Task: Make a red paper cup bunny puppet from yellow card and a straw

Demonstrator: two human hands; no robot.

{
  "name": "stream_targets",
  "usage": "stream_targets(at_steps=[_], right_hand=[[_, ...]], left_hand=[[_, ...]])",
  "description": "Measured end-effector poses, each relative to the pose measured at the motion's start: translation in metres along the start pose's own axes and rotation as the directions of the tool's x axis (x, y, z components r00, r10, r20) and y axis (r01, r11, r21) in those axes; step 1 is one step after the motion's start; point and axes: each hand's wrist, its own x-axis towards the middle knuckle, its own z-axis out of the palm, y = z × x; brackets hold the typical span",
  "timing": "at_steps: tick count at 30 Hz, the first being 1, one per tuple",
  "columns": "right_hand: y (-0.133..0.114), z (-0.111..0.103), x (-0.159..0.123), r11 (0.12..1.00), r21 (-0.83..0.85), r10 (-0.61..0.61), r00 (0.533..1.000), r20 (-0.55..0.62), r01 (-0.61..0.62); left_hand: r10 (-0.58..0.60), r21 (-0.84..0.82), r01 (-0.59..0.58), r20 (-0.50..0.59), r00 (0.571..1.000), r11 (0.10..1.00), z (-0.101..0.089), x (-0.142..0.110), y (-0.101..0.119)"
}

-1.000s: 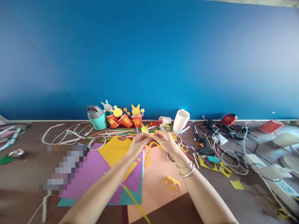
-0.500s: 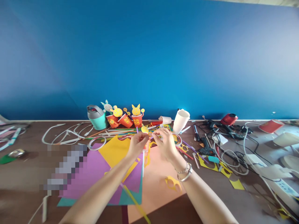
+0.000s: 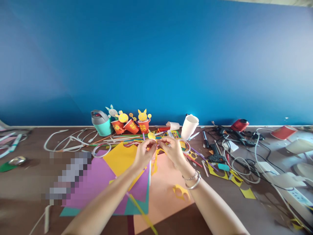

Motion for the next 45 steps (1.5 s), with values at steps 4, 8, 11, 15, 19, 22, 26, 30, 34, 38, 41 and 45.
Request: stream_targets(at_steps=[4,8,11,15,19,22,26,30,34,38,41,45], right_hand=[[0.000,0.000,0.000,1.000,0.006,0.022,0.999,0.033,-0.022],[-0.001,-0.001,0.000,1.000,0.008,0.014,0.998,0.068,-0.014],[-0.002,-0.002,0.001,1.000,-0.019,0.001,0.996,0.091,0.000],[-0.002,-0.005,0.002,0.994,-0.083,-0.062,0.992,0.108,0.071],[-0.004,-0.007,0.001,0.969,-0.168,-0.161,0.978,0.136,0.182],[-0.005,-0.007,0.001,0.958,-0.193,-0.188,0.973,0.136,0.212],[-0.003,-0.007,0.001,0.961,-0.180,-0.188,0.973,0.136,0.211],[-0.003,-0.006,0.000,0.934,-0.251,-0.233,0.967,0.106,0.253],[-0.003,-0.008,0.002,0.932,-0.304,-0.216,0.976,-0.023,0.199],[0.001,-0.019,0.006,0.912,-0.400,-0.120,0.991,-0.056,0.087],[0.006,-0.025,0.007,0.857,-0.511,-0.014,0.994,0.107,0.067],[0.006,-0.024,0.007,0.940,-0.312,-0.082,0.979,0.187,0.138]], left_hand=[[0.022,0.020,-0.022,0.014,1.000,1.000,0.000,0.000,-0.002],[0.037,0.025,-0.038,0.019,0.999,0.999,0.000,0.000,-0.003],[0.045,0.030,-0.045,0.018,0.999,0.999,0.000,0.000,-0.002],[0.059,0.053,-0.060,0.020,0.998,0.997,0.000,0.000,-0.002],[0.070,0.068,-0.071,0.017,0.997,0.995,0.000,0.001,-0.002],[0.071,0.071,-0.073,0.020,0.997,0.995,0.000,0.001,-0.001],[0.060,0.068,-0.062,0.024,0.998,0.996,0.000,0.001,0.000],[0.047,0.025,-0.047,0.033,0.998,0.999,0.001,0.001,0.000],[-0.009,-0.061,0.010,0.009,1.000,0.998,0.001,0.002,-0.002],[-0.145,-0.227,0.147,0.025,0.989,0.963,-0.001,0.003,-0.004],[-0.265,-0.420,0.282,0.101,0.959,0.862,-0.002,0.004,-0.002],[-0.361,-0.598,0.475,0.308,0.880,0.646,-0.003,0.006,0.004]])
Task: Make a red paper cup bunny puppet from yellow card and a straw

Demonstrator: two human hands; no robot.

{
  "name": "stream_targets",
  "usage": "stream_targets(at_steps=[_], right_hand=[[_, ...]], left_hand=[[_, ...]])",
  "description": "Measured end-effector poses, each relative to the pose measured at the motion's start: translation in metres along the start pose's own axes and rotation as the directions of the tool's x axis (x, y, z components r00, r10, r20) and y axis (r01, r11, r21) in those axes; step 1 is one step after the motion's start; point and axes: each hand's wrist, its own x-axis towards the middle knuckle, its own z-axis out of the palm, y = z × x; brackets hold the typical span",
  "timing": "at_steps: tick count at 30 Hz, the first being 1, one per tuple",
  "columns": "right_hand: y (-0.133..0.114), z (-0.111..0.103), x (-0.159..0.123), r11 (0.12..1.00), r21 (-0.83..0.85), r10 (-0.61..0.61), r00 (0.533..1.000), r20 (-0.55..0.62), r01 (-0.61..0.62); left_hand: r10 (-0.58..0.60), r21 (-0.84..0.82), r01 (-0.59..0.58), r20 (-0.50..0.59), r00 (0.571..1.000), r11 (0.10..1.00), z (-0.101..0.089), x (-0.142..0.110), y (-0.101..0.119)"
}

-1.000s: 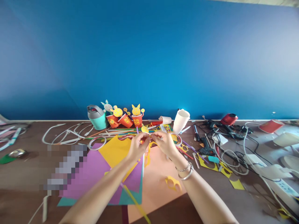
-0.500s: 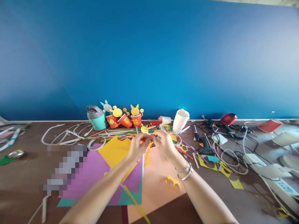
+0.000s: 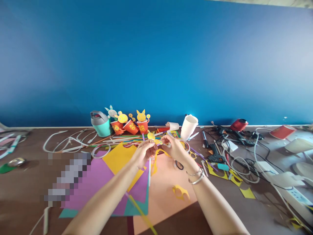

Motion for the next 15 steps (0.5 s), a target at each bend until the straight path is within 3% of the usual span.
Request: stream_targets(at_steps=[3,7,12,15], right_hand=[[-0.007,0.000,0.002,0.974,0.201,-0.098,0.994,-0.041,0.104],[-0.012,-0.003,0.003,0.955,0.264,-0.130,0.990,-0.049,0.138],[-0.009,-0.003,0.003,0.896,0.405,0.161,0.983,0.082,-0.181],[-0.012,-0.005,0.002,0.828,0.482,0.227,0.957,0.182,-0.288]], left_hand=[[-0.118,-0.094,0.119,0.020,0.993,0.988,0.002,0.000,0.003],[-0.192,-0.078,0.195,0.048,0.980,0.978,0.002,0.001,0.003],[0.027,0.176,-0.019,-0.044,0.999,0.984,0.000,0.001,-0.002],[0.115,0.322,-0.092,-0.052,0.992,0.942,-0.003,0.000,-0.004]])
